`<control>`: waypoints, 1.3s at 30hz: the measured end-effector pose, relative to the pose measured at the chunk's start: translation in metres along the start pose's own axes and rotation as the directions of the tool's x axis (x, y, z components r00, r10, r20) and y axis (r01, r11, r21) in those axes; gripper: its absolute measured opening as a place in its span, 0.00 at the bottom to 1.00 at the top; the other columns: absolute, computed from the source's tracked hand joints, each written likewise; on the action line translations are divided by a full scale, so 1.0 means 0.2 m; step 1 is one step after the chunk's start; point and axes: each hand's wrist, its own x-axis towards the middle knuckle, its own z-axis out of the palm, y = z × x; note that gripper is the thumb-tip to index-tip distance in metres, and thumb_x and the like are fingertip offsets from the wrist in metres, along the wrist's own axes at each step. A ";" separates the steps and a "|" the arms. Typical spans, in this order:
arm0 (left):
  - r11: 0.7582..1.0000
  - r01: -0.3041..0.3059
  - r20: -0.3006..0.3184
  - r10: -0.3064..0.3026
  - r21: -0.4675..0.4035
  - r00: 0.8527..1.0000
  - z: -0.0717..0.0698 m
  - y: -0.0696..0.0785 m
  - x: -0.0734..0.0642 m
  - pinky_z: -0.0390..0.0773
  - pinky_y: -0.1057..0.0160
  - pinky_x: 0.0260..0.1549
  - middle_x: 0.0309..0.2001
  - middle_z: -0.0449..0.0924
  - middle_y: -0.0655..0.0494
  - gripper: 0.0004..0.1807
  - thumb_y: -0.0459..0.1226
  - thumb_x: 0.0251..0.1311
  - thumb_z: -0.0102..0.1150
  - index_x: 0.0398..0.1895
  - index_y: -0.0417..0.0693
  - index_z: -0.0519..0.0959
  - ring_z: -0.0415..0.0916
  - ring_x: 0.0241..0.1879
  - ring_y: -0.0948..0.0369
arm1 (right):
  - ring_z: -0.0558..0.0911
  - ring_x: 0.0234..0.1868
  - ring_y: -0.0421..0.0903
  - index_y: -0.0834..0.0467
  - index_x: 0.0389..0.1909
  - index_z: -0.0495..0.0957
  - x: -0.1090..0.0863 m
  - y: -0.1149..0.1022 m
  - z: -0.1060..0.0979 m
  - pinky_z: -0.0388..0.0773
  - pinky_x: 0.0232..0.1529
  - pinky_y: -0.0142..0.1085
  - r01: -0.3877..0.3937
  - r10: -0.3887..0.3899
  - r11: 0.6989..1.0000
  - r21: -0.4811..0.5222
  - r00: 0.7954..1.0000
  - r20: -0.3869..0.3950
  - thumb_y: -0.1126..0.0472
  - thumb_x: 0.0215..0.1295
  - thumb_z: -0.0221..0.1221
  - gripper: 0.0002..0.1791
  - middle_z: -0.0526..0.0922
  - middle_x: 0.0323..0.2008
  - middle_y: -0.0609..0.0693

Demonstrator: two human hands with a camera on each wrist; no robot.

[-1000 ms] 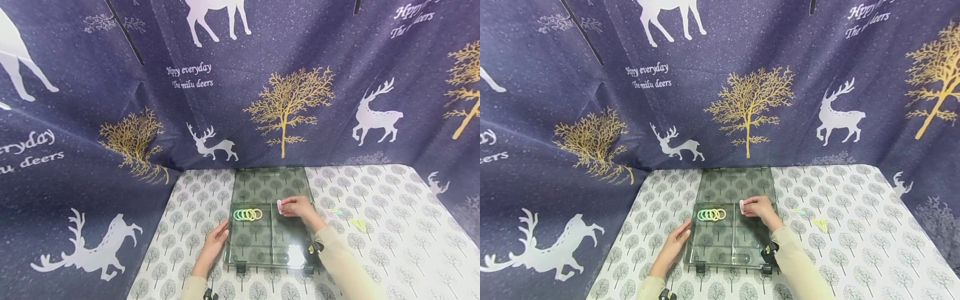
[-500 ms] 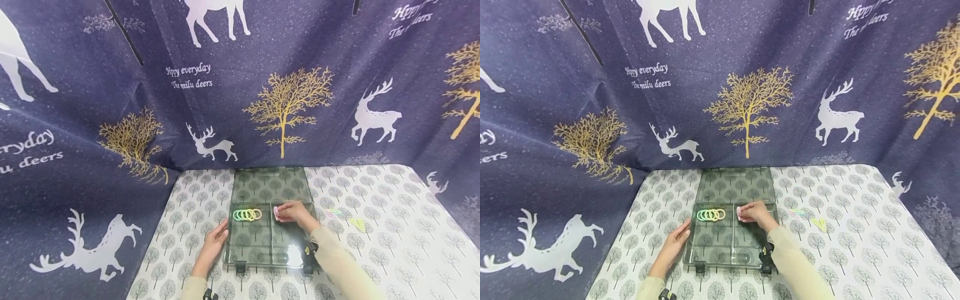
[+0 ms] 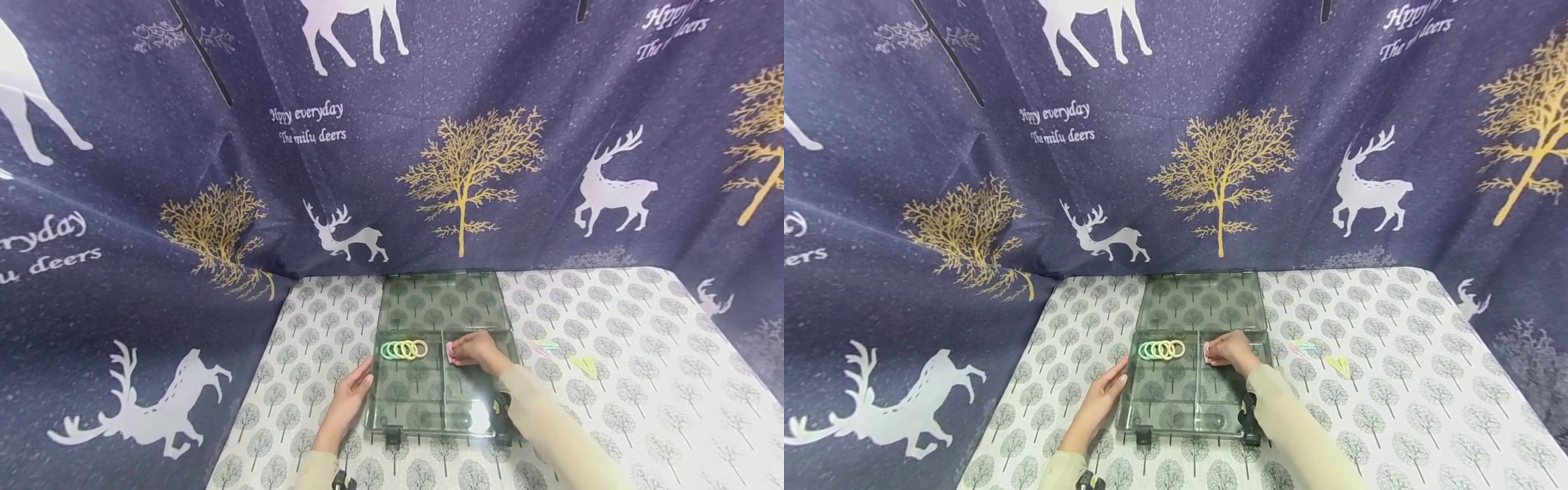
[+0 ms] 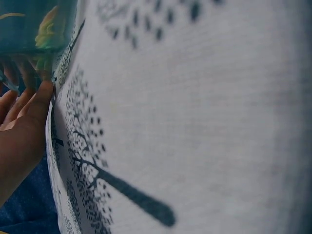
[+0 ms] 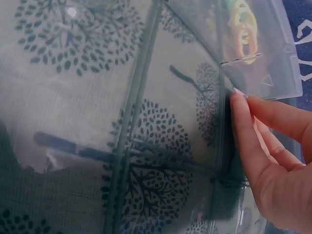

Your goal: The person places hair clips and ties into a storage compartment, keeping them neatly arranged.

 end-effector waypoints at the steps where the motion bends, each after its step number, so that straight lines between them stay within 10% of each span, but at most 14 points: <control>1: 1.000 0.000 0.000 0.000 -0.004 1.000 0.00 0.00 0.00 0.60 0.52 0.67 0.69 0.62 0.44 0.27 0.37 0.70 0.49 0.71 0.45 0.62 0.60 0.68 0.45 | 0.84 0.21 0.44 0.82 0.39 0.75 0.00 0.00 0.00 0.86 0.29 0.34 0.000 0.000 1.000 -0.006 1.000 0.002 0.80 0.54 0.60 0.12 0.84 0.22 0.59; 25: 1.000 0.008 0.018 -0.008 -0.012 1.000 0.00 0.02 0.02 0.58 0.50 0.68 0.70 0.60 0.43 0.27 0.35 0.71 0.47 0.71 0.43 0.60 0.58 0.69 0.44 | 0.83 0.19 0.45 0.80 0.31 0.79 0.02 -0.01 0.02 0.86 0.26 0.35 0.019 -0.022 0.998 -0.057 0.999 -0.048 0.80 0.50 0.62 0.07 0.84 0.23 0.66; 39: 1.000 0.014 0.002 -0.014 -0.006 1.000 0.00 -0.01 0.01 0.58 0.52 0.68 0.70 0.62 0.46 0.26 0.35 0.71 0.48 0.71 0.46 0.62 0.59 0.68 0.46 | 0.86 0.28 0.54 0.77 0.36 0.79 -0.07 -0.11 -0.04 0.87 0.33 0.42 0.079 -0.069 0.982 -0.170 0.996 0.064 0.77 0.54 0.61 0.08 0.85 0.30 0.65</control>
